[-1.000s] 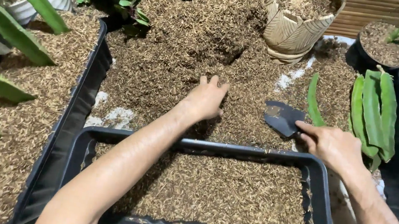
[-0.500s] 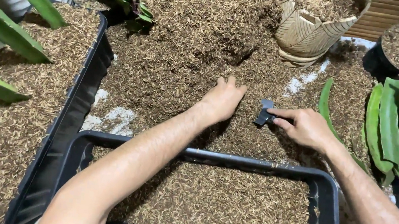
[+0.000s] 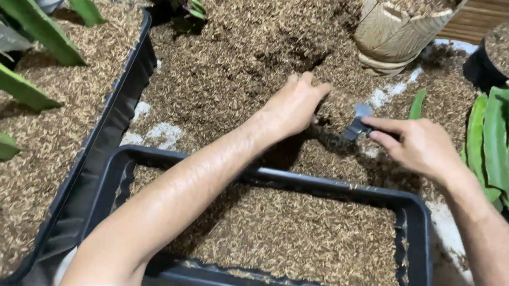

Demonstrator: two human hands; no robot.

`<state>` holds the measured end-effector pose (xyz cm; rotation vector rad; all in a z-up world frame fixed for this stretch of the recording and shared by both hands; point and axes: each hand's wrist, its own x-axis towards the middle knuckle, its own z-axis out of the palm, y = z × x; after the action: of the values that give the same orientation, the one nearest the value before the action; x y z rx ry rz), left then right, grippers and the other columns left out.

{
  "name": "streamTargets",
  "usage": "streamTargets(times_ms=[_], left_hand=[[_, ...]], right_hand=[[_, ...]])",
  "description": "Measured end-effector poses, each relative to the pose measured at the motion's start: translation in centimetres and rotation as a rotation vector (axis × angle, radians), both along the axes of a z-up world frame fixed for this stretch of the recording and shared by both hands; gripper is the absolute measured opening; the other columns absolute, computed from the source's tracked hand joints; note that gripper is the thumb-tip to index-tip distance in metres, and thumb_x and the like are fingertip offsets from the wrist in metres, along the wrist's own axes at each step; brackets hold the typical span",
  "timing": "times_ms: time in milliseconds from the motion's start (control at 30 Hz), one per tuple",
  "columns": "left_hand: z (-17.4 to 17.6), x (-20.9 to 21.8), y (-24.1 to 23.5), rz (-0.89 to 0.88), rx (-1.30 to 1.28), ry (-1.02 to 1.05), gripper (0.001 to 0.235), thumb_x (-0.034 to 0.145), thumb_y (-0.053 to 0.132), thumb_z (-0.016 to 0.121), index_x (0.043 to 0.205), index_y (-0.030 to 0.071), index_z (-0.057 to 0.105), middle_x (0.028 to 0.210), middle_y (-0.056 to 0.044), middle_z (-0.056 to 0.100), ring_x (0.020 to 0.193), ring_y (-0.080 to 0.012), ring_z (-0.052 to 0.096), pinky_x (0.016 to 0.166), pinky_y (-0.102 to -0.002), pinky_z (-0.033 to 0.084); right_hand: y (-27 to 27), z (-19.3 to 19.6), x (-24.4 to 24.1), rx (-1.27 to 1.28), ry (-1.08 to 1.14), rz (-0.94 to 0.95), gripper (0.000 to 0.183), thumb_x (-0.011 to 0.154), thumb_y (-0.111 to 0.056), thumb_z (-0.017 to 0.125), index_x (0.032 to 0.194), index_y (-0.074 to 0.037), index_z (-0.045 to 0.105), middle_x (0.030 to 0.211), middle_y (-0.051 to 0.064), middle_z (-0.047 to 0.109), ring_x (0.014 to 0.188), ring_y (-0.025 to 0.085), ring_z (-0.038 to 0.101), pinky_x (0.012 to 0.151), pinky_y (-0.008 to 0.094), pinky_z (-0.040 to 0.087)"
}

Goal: Filling a planting tray with soil and using a hand trowel to level and smooth the surface.

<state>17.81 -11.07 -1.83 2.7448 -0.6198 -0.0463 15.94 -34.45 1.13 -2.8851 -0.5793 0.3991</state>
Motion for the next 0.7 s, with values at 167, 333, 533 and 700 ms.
streamTargets(times_ms=[167, 333, 533, 700], left_hand=[[3.4, -4.4, 0.1, -0.029, 0.013, -0.128, 0.056, 0.071, -0.001, 0.068, 0.123, 0.003, 0.049, 0.110, -0.026, 0.051, 0.095, -0.0325, 0.056, 0.078, -0.038, 0.053], [6.8, -10.7, 0.8, -0.043, -0.104, -0.084, 0.054, 0.070, -0.005, 0.068, 0.121, 0.002, 0.050, 0.109, -0.022, 0.050, 0.090, -0.0270, 0.054, 0.075, -0.037, 0.053], [6.9, -16.7, 1.4, -0.063, -0.188, -0.060, 0.053, 0.073, 0.002, 0.070, 0.121, 0.002, 0.047, 0.108, -0.022, 0.050, 0.090, -0.0294, 0.054, 0.074, -0.040, 0.053], [5.2, -19.8, 1.5, -0.112, -0.255, 0.018, 0.054, 0.077, 0.007, 0.068, 0.125, 0.003, 0.045, 0.109, -0.022, 0.050, 0.092, -0.0284, 0.056, 0.081, -0.040, 0.052]], right_hand=[[0.0, 4.1, -4.9, -0.033, -0.153, 0.058, 0.037, 0.086, -0.037, 0.052, 0.123, -0.035, 0.056, 0.032, 0.002, 0.038, 0.034, 0.011, 0.021, 0.035, 0.024, 0.021], [-0.3, 6.0, -10.3, -0.151, -0.254, 0.001, 0.036, 0.085, -0.040, 0.055, 0.120, -0.044, 0.059, 0.061, 0.003, 0.067, 0.045, 0.021, 0.049, 0.050, 0.032, 0.040], [-1.0, 5.2, -15.3, -0.005, -0.277, 0.088, 0.039, 0.079, -0.034, 0.058, 0.117, -0.035, 0.061, 0.105, -0.002, 0.068, 0.067, 0.017, 0.067, 0.055, 0.032, 0.050], [-2.8, 3.3, -17.9, -0.147, -0.349, 0.087, 0.042, 0.079, -0.037, 0.057, 0.120, -0.046, 0.055, 0.074, -0.012, 0.064, 0.063, 0.011, 0.061, 0.048, 0.030, 0.046]])
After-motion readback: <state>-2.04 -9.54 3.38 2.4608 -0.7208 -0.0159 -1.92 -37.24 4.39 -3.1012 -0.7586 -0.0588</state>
